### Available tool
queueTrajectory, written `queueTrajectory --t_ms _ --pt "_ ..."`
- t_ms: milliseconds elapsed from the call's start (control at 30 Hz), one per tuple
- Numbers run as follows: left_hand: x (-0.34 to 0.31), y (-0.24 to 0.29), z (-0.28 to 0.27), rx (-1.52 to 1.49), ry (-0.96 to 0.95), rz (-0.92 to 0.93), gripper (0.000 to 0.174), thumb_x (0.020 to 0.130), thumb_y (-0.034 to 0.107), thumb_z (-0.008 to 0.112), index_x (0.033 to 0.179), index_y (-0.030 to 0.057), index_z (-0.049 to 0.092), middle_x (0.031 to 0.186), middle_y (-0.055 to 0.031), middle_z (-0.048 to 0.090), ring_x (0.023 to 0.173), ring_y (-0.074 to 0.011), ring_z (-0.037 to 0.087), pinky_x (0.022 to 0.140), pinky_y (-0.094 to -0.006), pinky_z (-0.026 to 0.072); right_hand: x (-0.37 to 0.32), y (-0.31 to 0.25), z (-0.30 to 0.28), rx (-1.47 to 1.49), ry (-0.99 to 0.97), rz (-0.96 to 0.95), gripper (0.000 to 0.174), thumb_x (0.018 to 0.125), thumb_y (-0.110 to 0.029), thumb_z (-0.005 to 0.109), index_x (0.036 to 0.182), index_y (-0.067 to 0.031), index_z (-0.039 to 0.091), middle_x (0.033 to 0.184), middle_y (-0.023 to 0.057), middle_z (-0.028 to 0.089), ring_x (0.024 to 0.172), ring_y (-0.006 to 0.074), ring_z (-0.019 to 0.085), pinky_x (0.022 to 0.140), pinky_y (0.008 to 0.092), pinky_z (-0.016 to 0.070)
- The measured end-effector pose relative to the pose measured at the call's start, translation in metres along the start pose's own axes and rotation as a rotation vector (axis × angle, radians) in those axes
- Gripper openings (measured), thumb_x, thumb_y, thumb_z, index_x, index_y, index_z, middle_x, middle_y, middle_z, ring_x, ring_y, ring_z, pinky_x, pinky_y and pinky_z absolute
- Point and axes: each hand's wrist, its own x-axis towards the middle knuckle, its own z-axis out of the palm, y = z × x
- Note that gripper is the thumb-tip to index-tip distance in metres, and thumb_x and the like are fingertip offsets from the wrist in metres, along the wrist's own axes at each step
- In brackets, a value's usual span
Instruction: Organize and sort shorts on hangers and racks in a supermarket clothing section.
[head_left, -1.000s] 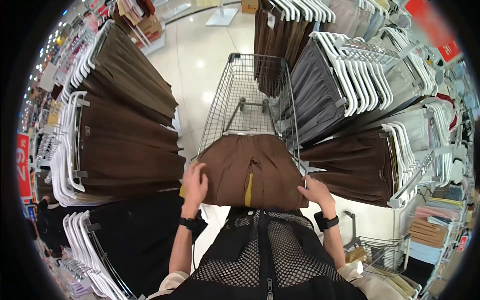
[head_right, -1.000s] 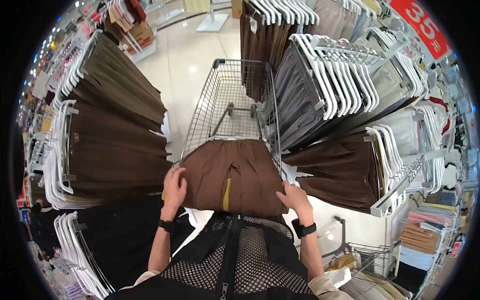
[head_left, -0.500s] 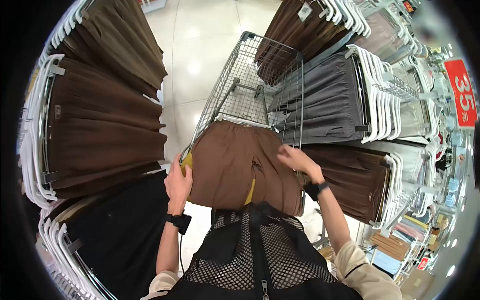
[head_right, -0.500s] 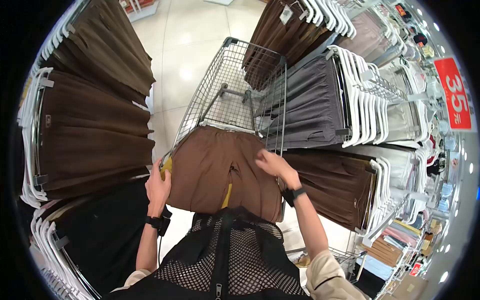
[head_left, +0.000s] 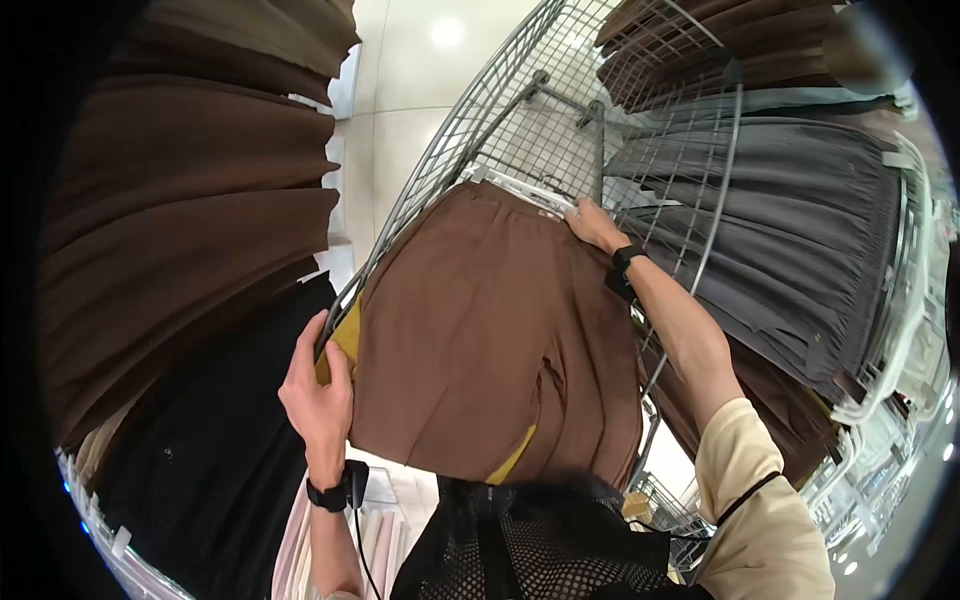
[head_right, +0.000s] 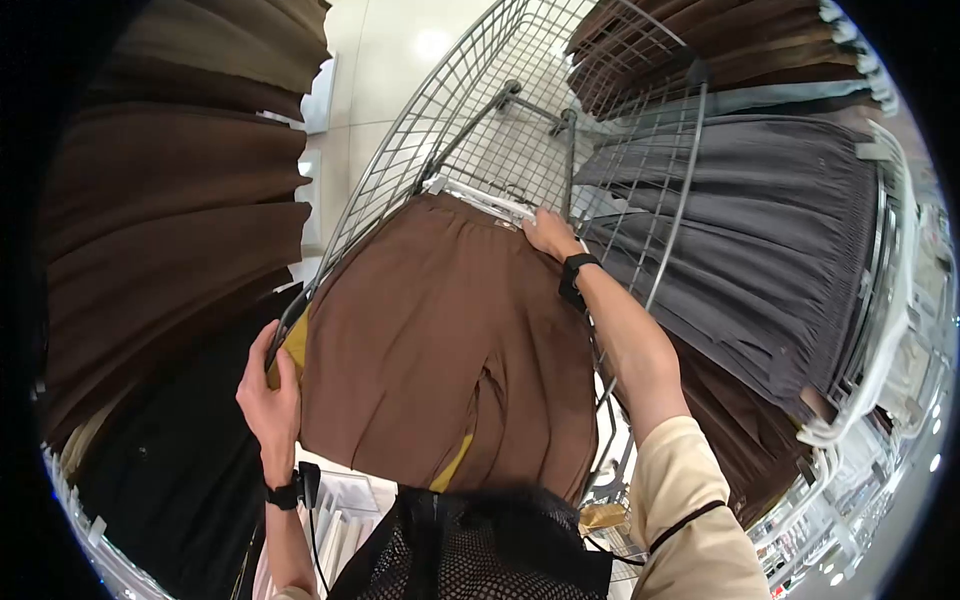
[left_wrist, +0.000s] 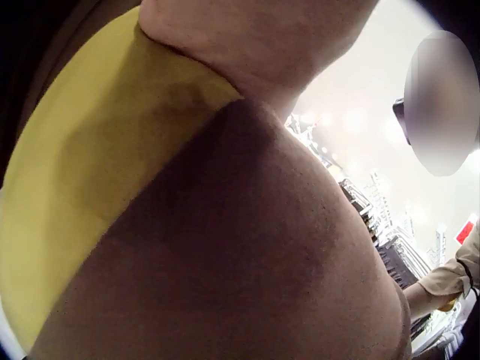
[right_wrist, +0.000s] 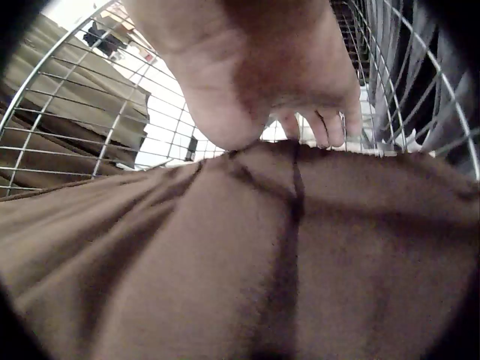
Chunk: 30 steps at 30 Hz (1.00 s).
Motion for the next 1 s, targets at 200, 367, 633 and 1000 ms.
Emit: queueTrajectory --t_ms 200,367,633,1000 --pt "-0.002 -0.001 0.004 -0.039 -0.009 -0.099 0.030 0.105 0.004 0.059 0.132 -0.0009 0.070 0.123 -0.0155 0.078 0.113 -0.0228 0.075 0.100 -0.0347 0.0558 0.002 0.003 -0.001 0.054 -0.073 0.077 0.072 0.090 -0.058 0.063 0.135 -0.0010 0.065 0.133 0.0292 0.069 0.128 0.0444 0.064 0.113 0.0533 0.0429" --pt "-0.002 -0.004 0.006 -0.033 0.058 -0.018 0.028 0.101 0.005 0.064 0.127 0.0032 0.073 0.115 -0.0165 0.079 0.101 -0.0294 0.079 0.089 -0.0369 0.0594 0.003 0.005 -0.003 -0.073 0.188 -0.048 0.065 0.084 -0.052 0.075 0.119 0.0026 0.069 0.119 0.0288 0.071 0.115 0.0444 0.066 0.103 0.0513 0.0497" --pt "-0.004 -0.001 0.000 0.001 0.011 -0.055 0.030 0.103 0.007 0.062 0.132 0.0045 0.071 0.118 -0.0158 0.079 0.109 -0.0275 0.077 0.095 -0.0364 0.0572 -0.039 -0.041 -0.070 0.053 0.345 -0.104 0.047 0.081 -0.039 0.081 0.101 0.0030 0.071 0.100 0.0257 0.075 0.097 0.0428 0.073 0.085 0.0508 0.0558" --pt "-0.008 -0.009 -0.014 0.000 -0.024 0.021 0.033 0.102 0.017 0.062 0.134 0.0112 0.069 0.121 -0.0176 0.076 0.110 -0.0387 0.073 0.092 -0.0444 0.0587 -0.209 -0.125 -0.140 0.125 0.477 -0.134 0.029 0.090 -0.034 0.075 0.094 -0.0060 0.074 0.088 0.0173 0.076 0.085 0.0375 0.075 0.075 0.0456 0.0557"
